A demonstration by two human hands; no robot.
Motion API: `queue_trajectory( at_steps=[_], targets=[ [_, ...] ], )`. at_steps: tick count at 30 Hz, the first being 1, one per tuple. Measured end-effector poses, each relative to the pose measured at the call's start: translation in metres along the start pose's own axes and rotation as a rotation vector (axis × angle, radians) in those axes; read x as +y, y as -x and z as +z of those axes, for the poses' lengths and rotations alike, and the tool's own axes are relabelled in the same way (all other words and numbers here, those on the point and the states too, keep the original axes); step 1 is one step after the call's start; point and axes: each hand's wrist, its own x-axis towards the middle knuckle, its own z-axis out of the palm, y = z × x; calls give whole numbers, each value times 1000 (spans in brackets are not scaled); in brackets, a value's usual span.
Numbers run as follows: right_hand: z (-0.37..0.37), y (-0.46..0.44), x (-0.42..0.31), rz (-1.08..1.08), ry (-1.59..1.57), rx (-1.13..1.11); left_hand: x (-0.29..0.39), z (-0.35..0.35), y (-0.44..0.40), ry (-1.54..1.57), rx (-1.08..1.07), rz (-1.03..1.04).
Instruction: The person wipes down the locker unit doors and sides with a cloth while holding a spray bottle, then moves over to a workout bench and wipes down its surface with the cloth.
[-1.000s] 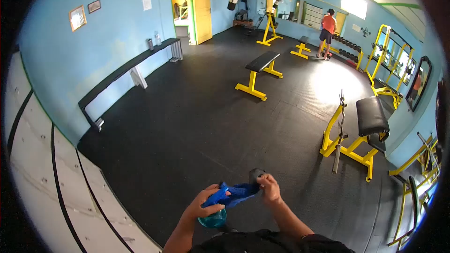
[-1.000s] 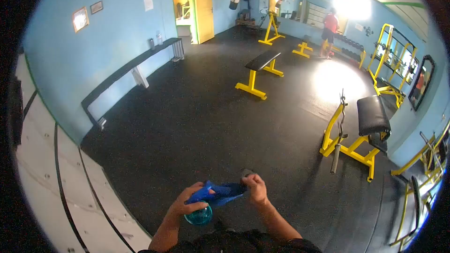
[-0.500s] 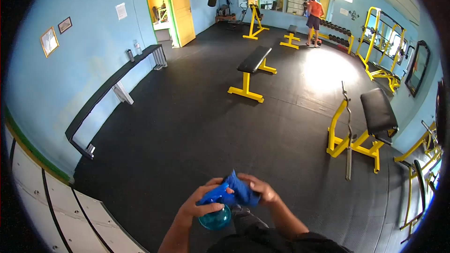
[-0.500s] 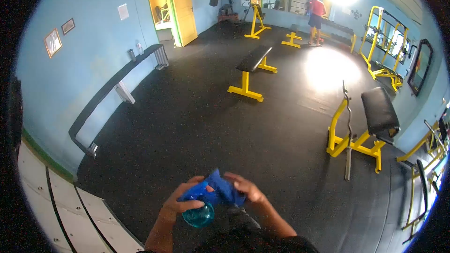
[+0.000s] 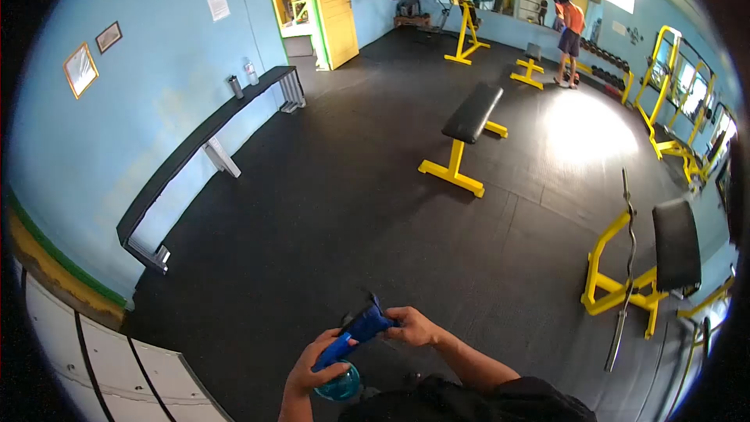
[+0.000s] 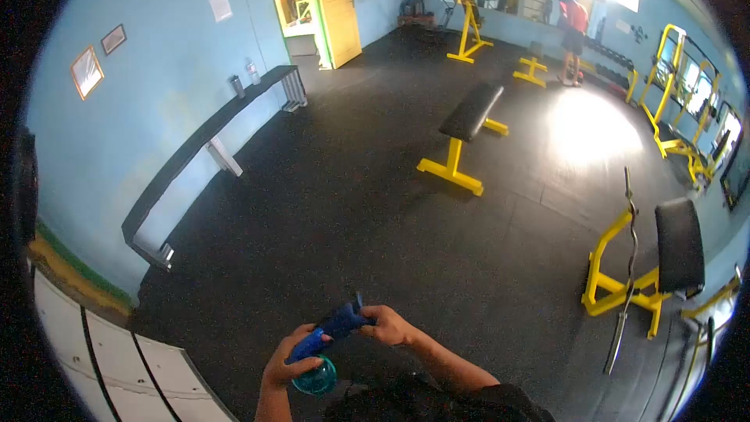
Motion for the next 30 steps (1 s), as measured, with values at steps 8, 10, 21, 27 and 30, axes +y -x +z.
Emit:
queue_trajectory(
  at_steps=[8,10,21,27,30],
  targets=[
    [-69,-140,-10,94,61,196,9,-102,-145,11,8,184],
    [-95,-171,-40,83,-77,232,22,-128,-191,-49,-102,217],
    [-218,-344,-19,201,-336,227,93,-246,-425,-228,-499,212],
    [-286,-458,13,159,-333,418,57,-289,-557,-260,-461,205],
    [-343,-522,-8,193,-179,458,66,-317,-619,-313,-389,199]
  ],
)
